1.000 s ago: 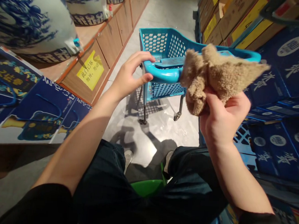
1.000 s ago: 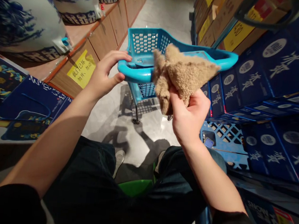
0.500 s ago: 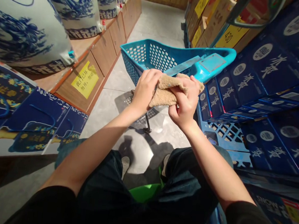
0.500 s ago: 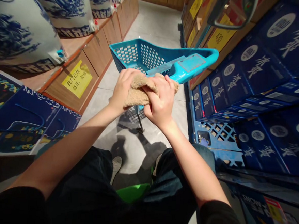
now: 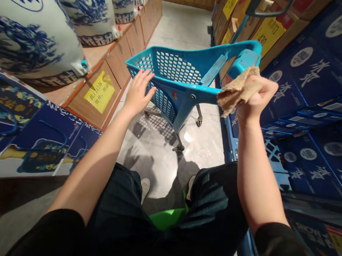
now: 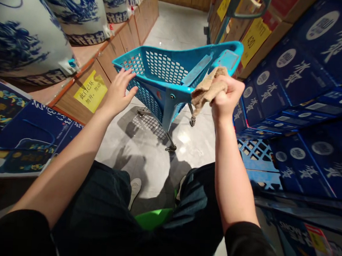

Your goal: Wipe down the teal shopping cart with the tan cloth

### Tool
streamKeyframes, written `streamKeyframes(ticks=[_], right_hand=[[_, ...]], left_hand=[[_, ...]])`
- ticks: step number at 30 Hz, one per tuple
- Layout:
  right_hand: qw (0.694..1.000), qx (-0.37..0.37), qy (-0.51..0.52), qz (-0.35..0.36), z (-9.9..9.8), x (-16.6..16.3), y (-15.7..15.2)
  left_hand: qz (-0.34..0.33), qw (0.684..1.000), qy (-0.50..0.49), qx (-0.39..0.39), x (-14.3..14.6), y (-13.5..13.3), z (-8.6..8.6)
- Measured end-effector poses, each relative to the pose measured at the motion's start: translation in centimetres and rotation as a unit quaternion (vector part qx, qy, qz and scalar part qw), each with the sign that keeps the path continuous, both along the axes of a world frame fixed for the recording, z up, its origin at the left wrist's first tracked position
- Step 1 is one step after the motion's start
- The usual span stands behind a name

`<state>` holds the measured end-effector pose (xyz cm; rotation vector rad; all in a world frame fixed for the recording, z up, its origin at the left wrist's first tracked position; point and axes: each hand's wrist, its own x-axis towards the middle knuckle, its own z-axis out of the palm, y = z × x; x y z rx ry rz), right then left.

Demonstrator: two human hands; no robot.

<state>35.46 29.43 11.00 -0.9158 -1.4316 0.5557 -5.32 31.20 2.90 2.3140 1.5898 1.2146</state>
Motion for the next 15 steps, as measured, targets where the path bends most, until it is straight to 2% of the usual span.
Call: streamKeyframes(ticks=[3, 7, 11, 15], right_hand=[[0.997, 0.016, 0.080, -0.019, 1.4, 2.2, 1.6], [0.990, 0.066, 0.078, -0.101, 2.7, 3.7, 2.6], [0.967, 0.105, 0.098, -0.211, 2.3, 3.7, 2.9], [0.955, 0.113, 0.059, -0.268, 1.2, 3.4, 1.6]], left_hand=[[0.004, 1.000, 0.012, -0.009, 0.5, -0.4, -0.1], [0.013, 0.999, 0.019, -0.022, 0.7, -0.5, -0.3], [0.026, 0.996, 0.048, -0.069, 0.5, -0.4, -0.2], [0.024, 0.988, 0.088, -0.121, 0.8, -0.4, 0.8]])
